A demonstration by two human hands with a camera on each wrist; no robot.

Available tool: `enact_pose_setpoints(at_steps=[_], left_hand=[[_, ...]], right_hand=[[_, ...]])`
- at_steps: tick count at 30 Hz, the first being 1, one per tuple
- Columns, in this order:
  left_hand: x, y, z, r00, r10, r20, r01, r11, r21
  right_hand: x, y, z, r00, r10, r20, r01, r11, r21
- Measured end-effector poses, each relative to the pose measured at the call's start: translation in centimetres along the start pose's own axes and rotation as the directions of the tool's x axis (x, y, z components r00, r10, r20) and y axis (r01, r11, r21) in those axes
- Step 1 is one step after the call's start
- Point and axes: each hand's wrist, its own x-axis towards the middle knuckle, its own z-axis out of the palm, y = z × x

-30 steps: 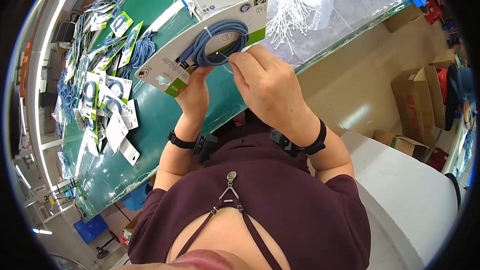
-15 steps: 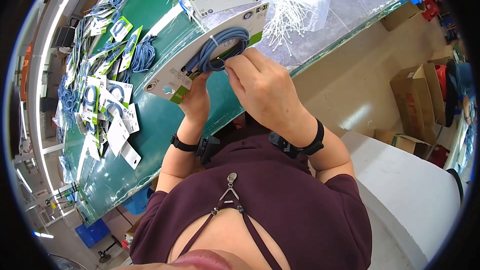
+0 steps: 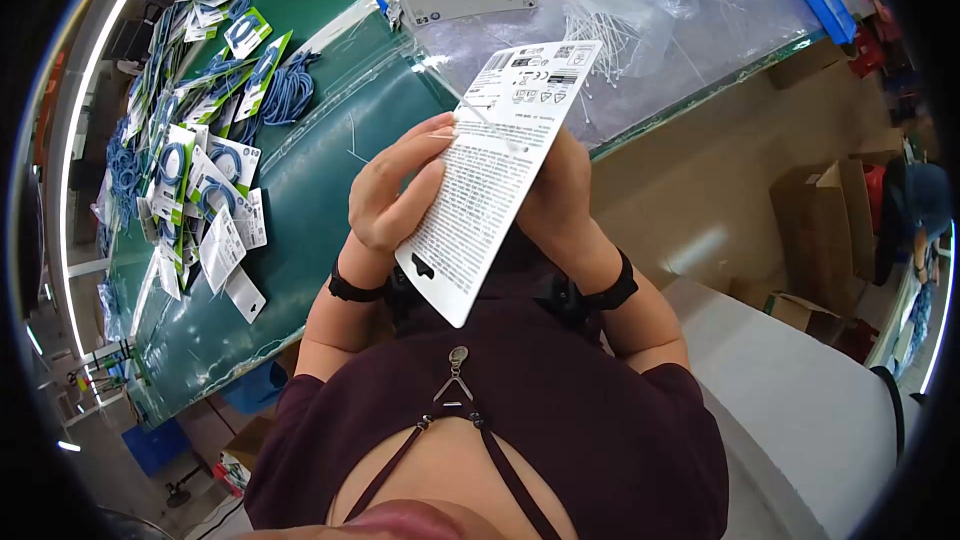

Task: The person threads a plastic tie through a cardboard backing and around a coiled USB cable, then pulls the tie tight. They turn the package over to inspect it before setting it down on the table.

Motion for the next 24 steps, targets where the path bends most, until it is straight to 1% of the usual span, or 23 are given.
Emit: enact_pose_setpoints(at_steps=[1, 3, 4, 5, 7, 8, 9, 11, 12, 13, 15, 16, 17, 19, 20, 21, 23, 24], left_hand=[[0.0, -0.2, 0.0, 1.0, -0.003, -0.005, 0.003, 1.0, 0.004], [-0.1, -0.9, 0.1, 0.996, 0.074, -0.054, -0.074, 0.997, 0.015], [-0.2, -1.2, 0.1, 0.991, 0.113, -0.077, -0.111, 0.994, 0.023], [-0.4, -1.1, 0.2, 0.99, 0.112, -0.08, -0.11, 0.993, 0.029], [-0.6, -1.0, 0.5, 0.987, 0.033, -0.159, -0.045, 0.996, -0.072], [-0.7, -1.1, 0.6, 0.981, -0.007, -0.193, -0.018, 0.992, -0.126], [-0.8, -1.2, 0.5, 0.981, -0.005, -0.193, -0.02, 0.992, -0.125], [-1.4, -1.4, 0.3, 0.974, -0.148, -0.17, 0.11, 0.97, -0.217], [-1.7, -1.5, 0.3, 0.964, -0.22, -0.151, 0.175, 0.949, -0.263], [-1.9, -1.4, 0.5, 0.964, -0.221, -0.146, 0.177, 0.947, -0.266], [-2.4, -1.0, 1.3, 0.914, -0.353, -0.201, 0.285, 0.909, -0.304], [-2.6, -0.8, 1.6, 0.881, -0.416, -0.226, 0.335, 0.885, -0.322], [-3.0, -0.7, 1.9, 0.883, -0.414, -0.223, 0.334, 0.886, -0.321], [-4.0, -0.7, 2.5, 0.769, -0.601, -0.22, 0.492, 0.775, -0.397], [-4.0, -0.6, 2.6, 0.698, -0.685, -0.21, 0.561, 0.705, -0.433], [-3.8, -0.7, 2.5, 0.701, -0.683, -0.204, 0.562, 0.705, -0.432], [-3.5, -0.9, 2.5, 0.761, -0.61, -0.222, 0.487, 0.763, -0.426], [-3.2, -0.8, 2.5, 0.787, -0.571, -0.233, 0.447, 0.788, -0.422]], right_hand=[[0.3, -0.4, 0.0, 0.998, -0.049, 0.036, 0.053, 0.994, -0.098], [0.8, -1.3, -0.1, 0.983, -0.14, 0.119, 0.169, 0.944, -0.282], [1.0, -1.7, 0.0, 0.982, -0.141, 0.126, 0.171, 0.945, -0.28], [1.2, -2.0, 0.0, 0.976, -0.171, 0.137, 0.208, 0.921, -0.33], [1.3, -2.3, 0.0, 0.96, -0.23, 0.16, 0.277, 0.862, -0.424], [1.2, -2.1, -0.1, 0.959, -0.232, 0.161, 0.279, 0.862, -0.423], [1.0, -1.6, -0.4, 0.964, -0.21, 0.162, 0.256, 0.897, -0.36], [0.8, -1.5, -0.4, 0.973, -0.161, 0.165, 0.197, 0.953, -0.23], [0.9, -1.5, -0.2, 0.974, -0.158, 0.161, 0.193, 0.954, -0.23], [1.0, -1.2, 0.1, 0.942, -0.265, 0.204, 0.314, 0.912, -0.264], [1.7, -1.2, 0.7, 0.836, -0.459, 0.301, 0.542, 0.78, -0.312], [1.9, -1.1, 0.7, 0.836, -0.46, 0.297, 0.541, 0.78, -0.315], [2.2, -1.0, 0.7, 0.816, -0.474, 0.331, 0.573, 0.741, -0.349], [2.4, -0.9, 0.8, 0.772, -0.492, 0.401, 0.632, 0.658, -0.409], [2.3, -0.9, 0.9, 0.775, -0.493, 0.397, 0.63, 0.66, -0.41], [2.3, -0.8, 1.0, 0.765, -0.526, 0.371, 0.643, 0.655, -0.397], [2.2, -0.9, 1.1, 0.745, -0.583, 0.324, 0.667, 0.646, -0.371], [2.1, -0.8, 1.1, 0.747, -0.581, 0.323, 0.665, 0.647, -0.374]])
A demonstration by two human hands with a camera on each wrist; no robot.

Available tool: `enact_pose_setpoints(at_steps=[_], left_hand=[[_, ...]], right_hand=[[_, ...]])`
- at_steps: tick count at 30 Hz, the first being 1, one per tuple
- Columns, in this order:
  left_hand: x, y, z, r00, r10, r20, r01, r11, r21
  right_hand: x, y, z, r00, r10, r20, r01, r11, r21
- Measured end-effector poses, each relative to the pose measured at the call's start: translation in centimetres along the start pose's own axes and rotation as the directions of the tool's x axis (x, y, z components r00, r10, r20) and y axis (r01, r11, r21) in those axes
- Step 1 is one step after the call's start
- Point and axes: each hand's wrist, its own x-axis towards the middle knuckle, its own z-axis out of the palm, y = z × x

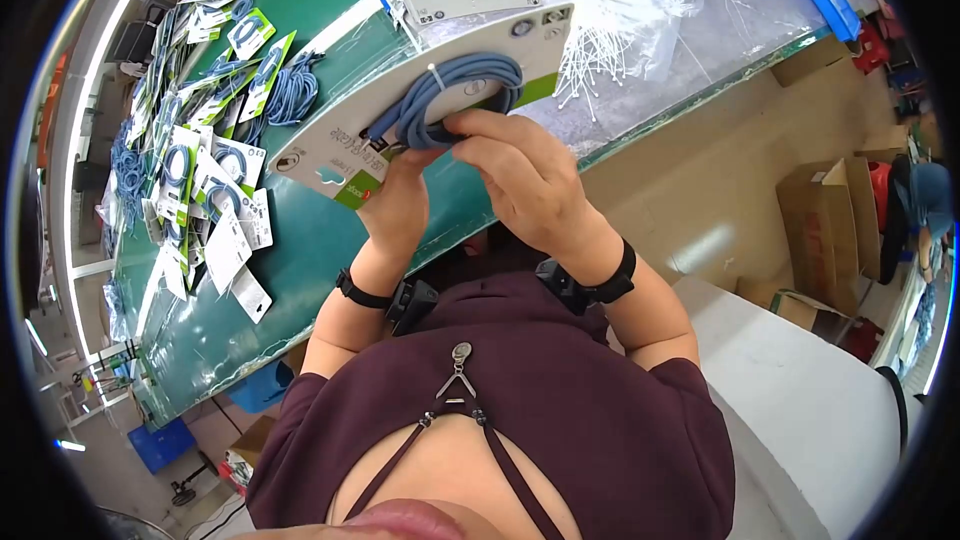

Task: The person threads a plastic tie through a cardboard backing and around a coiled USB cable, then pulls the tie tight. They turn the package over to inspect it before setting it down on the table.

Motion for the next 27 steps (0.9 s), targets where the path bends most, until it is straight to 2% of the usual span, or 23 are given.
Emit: enact_pose_setpoints(at_steps=[1, 4, 7, 11, 13, 16, 17, 18, 19, 20, 21, 23, 24, 27], left_hand=[[0.2, 0.3, 0.2, 1.0, 0.002, 0.003, -0.002, 1.0, -0.001], [0.6, 1.1, 1.0, 0.951, -0.288, -0.115, 0.229, 0.901, -0.367], [0.2, 0.3, 0.5, 0.952, -0.292, -0.09, 0.247, 0.909, -0.335], [-0.8, -0.5, 0.7, 0.954, -0.284, -0.094, 0.254, 0.936, -0.243], [-1.6, -1.0, 0.4, 0.952, -0.287, -0.106, 0.262, 0.944, -0.199], [-1.2, -2.1, -0.6, 0.978, -0.207, -0.017, 0.207, 0.978, -0.021], [-0.9, -1.9, -0.6, 0.979, -0.203, -0.02, 0.202, 0.979, -0.02], [-0.1, -1.0, -0.5, 1.0, -0.026, 0.014, 0.027, 0.999, -0.024], [0.7, 0.0, -0.3, 0.988, 0.149, 0.047, -0.148, 0.988, -0.034], [1.3, 0.6, -0.1, 0.944, 0.32, 0.076, -0.317, 0.947, -0.051], [1.7, 0.9, -0.3, 0.945, 0.32, 0.069, -0.317, 0.947, -0.051], [2.3, 1.4, -1.0, 0.862, 0.469, 0.192, -0.487, 0.871, 0.062], [2.5, 1.5, -1.2, 0.808, 0.529, 0.26, -0.569, 0.815, 0.11], [2.5, 1.9, -1.3, 0.79, 0.526, 0.316, -0.589, 0.795, 0.149]], right_hand=[[0.0, 0.1, 0.0, 1.0, 0.007, 0.014, -0.007, 1.0, 0.001], [0.3, 0.3, 0.0, 0.999, 0.019, 0.03, -0.019, 1.0, -0.002], [0.2, -0.4, 0.2, 0.976, 0.194, 0.093, -0.199, 0.979, 0.048], [-1.9, 0.3, 0.6, 0.946, 0.302, 0.116, -0.32, 0.929, 0.188], [-2.0, 0.3, 0.9, 0.949, 0.304, 0.087, -0.315, 0.931, 0.186], [-1.6, 0.4, 0.9, 0.963, 0.268, 0.036, -0.27, 0.946, 0.179], [-1.7, 0.4, 0.6, 0.959, 0.281, 0.036, -0.282, 0.938, 0.203], [-1.8, 0.2, 0.3, 0.955, 0.295, 0.037, -0.295, 0.928, 0.226], [-1.9, 0.0, 0.2, 0.95, 0.31, 0.039, -0.309, 0.918, 0.249], [-2.0, -0.1, 0.2, 0.951, 0.306, 0.043, -0.307, 0.919, 0.249], [-2.1, -0.2, 0.2, 0.928, 0.371, 0.022, -0.36, 0.883, 0.301], [-2.2, -0.5, 0.2, 0.868, 0.496, -0.005, -0.452, 0.795, 0.405], [-2.2, -0.7, 0.3, 0.87, 0.492, 0.002, -0.451, 0.796, 0.404], [-1.9, -1.3, 0.6, 0.86, 0.492, -0.134, -0.426, 0.838, 0.342]])
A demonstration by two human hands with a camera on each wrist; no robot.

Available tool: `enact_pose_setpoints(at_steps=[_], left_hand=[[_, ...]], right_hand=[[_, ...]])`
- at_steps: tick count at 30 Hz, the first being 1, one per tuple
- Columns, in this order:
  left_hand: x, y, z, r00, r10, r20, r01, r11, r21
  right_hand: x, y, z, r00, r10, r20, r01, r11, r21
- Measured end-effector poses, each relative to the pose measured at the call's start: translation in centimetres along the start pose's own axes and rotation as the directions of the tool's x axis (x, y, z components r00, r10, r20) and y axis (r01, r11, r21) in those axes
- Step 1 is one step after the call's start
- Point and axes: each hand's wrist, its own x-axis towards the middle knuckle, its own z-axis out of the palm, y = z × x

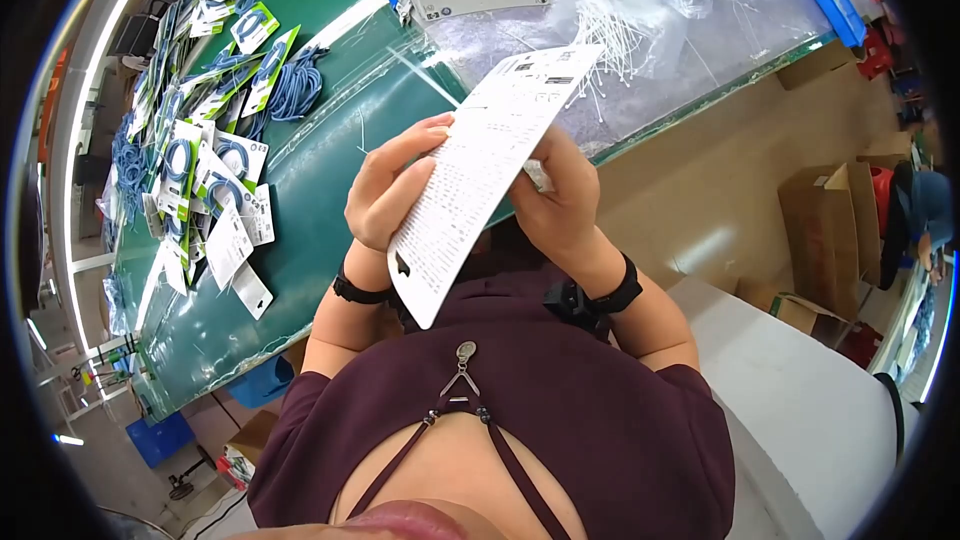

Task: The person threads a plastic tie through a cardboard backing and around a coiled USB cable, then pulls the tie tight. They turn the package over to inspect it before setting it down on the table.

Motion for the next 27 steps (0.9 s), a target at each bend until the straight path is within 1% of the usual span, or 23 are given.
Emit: enact_pose_setpoints(at_steps=[1, 2, 4, 5, 6, 8, 9, 10, 12, 13, 14, 15, 17, 18, 21, 24, 26, 27], left_hand=[[0.0, 0.1, -0.1, 0.999, 0.006, 0.033, -0.007, 1.0, 0.021], [-0.1, 0.1, 0.0, 1.0, 0.005, 0.03, -0.005, 1.0, 0.024], [-0.3, 0.1, 0.3, 0.993, -0.082, -0.088, 0.073, 0.992, -0.102], [-0.3, 0.1, 0.6, 0.982, -0.129, -0.14, 0.105, 0.98, -0.17], [-0.5, 0.0, 0.8, 0.982, -0.129, -0.139, 0.104, 0.979, -0.173], [-1.2, -0.1, 1.1, 0.959, -0.212, -0.19, 0.157, 0.95, -0.269], [-1.6, -0.2, 1.2, 0.944, -0.256, -0.21, 0.182, 0.931, -0.316], [-1.9, -0.1, 0.9, 0.944, -0.259, -0.204, 0.186, 0.929, -0.319], [-2.6, 0.2, -0.2, 0.941, -0.323, -0.098, 0.323, 0.946, -0.017], [-2.9, 0.2, -0.5, 0.93, -0.363, -0.052, 0.367, 0.92, 0.142], [-3.0, 0.1, -0.3, 0.931, -0.363, -0.043, 0.365, 0.92, 0.142], [-3.1, 0.2, 0.0, 0.913, -0.389, -0.124, 0.394, 0.919, 0.021], [-3.3, 0.3, 0.8, 0.846, -0.461, -0.267, 0.411, 0.884, -0.224], [-3.3, 0.3, 1.0, 0.849, -0.462, -0.258, 0.414, 0.883, -0.221], [-3.2, 0.1, 1.5, 0.71, -0.62, -0.333, 0.425, 0.755, -0.499], [-2.5, 0.5, 1.6, 0.726, -0.604, -0.329, 0.412, 0.765, -0.495], [-2.4, 0.5, 1.6, 0.732, -0.596, -0.33, 0.404, 0.77, -0.494], [-2.6, 0.5, 1.4, 0.751, -0.588, -0.301, 0.402, 0.768, -0.498]], right_hand=[[0.1, 0.1, 0.0, 1.0, 0.0, 0.006, 0.0, 1.0, 0.002], [0.2, 0.3, -0.1, 0.999, -0.009, 0.039, 0.011, 0.999, -0.039], [0.3, 0.7, -0.4, 0.995, -0.028, 0.097, 0.04, 0.992, -0.123], [0.6, 0.4, -0.3, 0.995, -0.029, 0.096, 0.041, 0.991, -0.124], [1.2, -0.3, -0.1, 0.991, -0.075, 0.113, 0.093, 0.982, -0.162], [2.0, -1.3, 0.3, 0.976, -0.159, 0.151, 0.192, 0.953, -0.234], [2.0, -1.4, 0.3, 0.977, -0.156, 0.147, 0.188, 0.954, -0.235], [2.0, -1.4, 0.4, 0.972, -0.166, 0.165, 0.203, 0.949, -0.243], [1.9, -1.4, 0.4, 0.963, -0.186, 0.197, 0.234, 0.938, -0.257], [1.9, -1.6, 0.4, 0.965, -0.182, 0.19, 0.228, 0.939, -0.258], [2.0, -1.7, 0.5, 0.96, -0.194, 0.201, 0.247, 0.927, -0.283], [2.2, -1.9, 0.5, 0.955, -0.206, 0.212, 0.265, 0.914, -0.307], [2.2, -2.1, 0.6, 0.954, -0.213, 0.213, 0.275, 0.903, -0.329], [2.3, -2.1, 0.7, 0.953, -0.208, 0.221, 0.275, 0.899, -0.34], [2.5, -2.2, 0.8, 0.951, -0.197, 0.236, 0.274, 0.891, -0.362], [2.6, -2.2, 0.8, 0.956, -0.154, 0.25, 0.24, 0.899, -0.365], [2.7, -2.2, 0.8, 0.956, -0.153, 0.25, 0.24, 0.9, -0.365], [2.7, -2.2, 0.7, 0.956, -0.152, 0.252, 0.239, 0.9, -0.364]])
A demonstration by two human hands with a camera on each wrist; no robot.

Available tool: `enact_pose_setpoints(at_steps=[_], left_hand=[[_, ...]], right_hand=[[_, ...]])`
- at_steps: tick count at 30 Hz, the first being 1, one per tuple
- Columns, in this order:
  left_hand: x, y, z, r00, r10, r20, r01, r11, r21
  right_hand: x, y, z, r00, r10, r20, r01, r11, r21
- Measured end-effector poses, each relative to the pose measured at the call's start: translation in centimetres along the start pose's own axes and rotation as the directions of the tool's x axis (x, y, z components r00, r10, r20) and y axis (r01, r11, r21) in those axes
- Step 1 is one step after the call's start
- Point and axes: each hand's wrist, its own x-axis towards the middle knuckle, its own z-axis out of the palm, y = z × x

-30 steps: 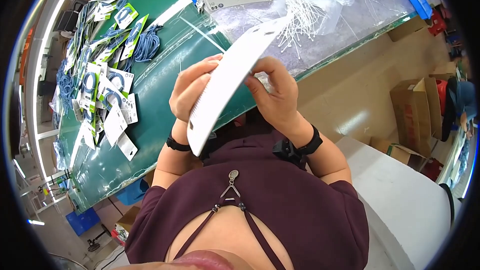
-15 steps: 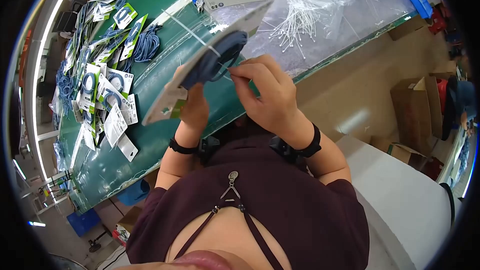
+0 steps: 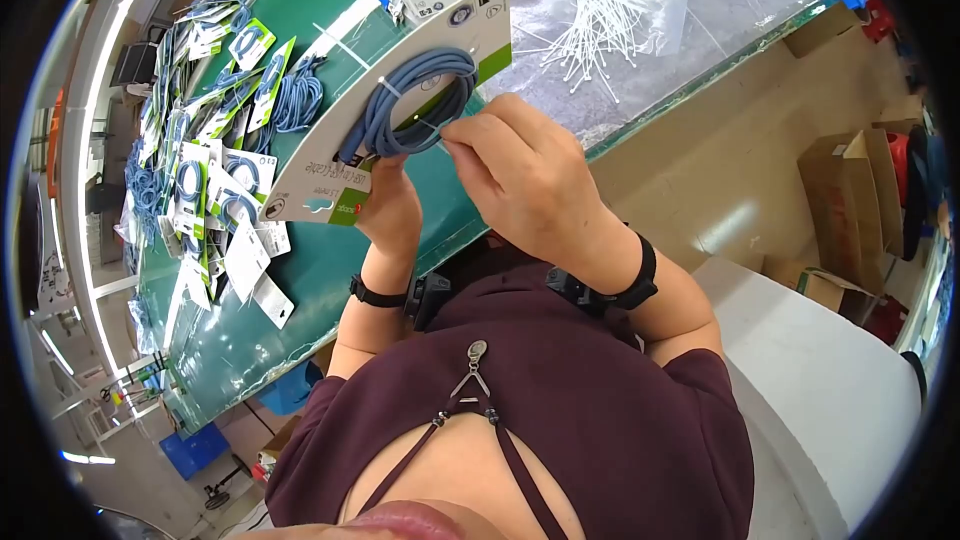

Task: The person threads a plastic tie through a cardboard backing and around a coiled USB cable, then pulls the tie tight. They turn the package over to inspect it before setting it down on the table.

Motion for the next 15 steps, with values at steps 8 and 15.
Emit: enact_pose_setpoints(at_steps=[8, 15], left_hand=[[-0.4, -0.2, -0.7, 0.996, 0.026, 0.084, -0.04, 0.983, 0.178], [1.6, 0.0, -0.8, 0.889, 0.33, 0.319, -0.395, 0.904, 0.166]], right_hand=[[-0.3, 0.2, 0.3, 1.0, 0.003, 0.012, -0.003, 1.0, -0.006], [-0.3, -0.1, 0.2, 1.0, -0.001, 0.018, 0.0, 1.0, 0.014]])
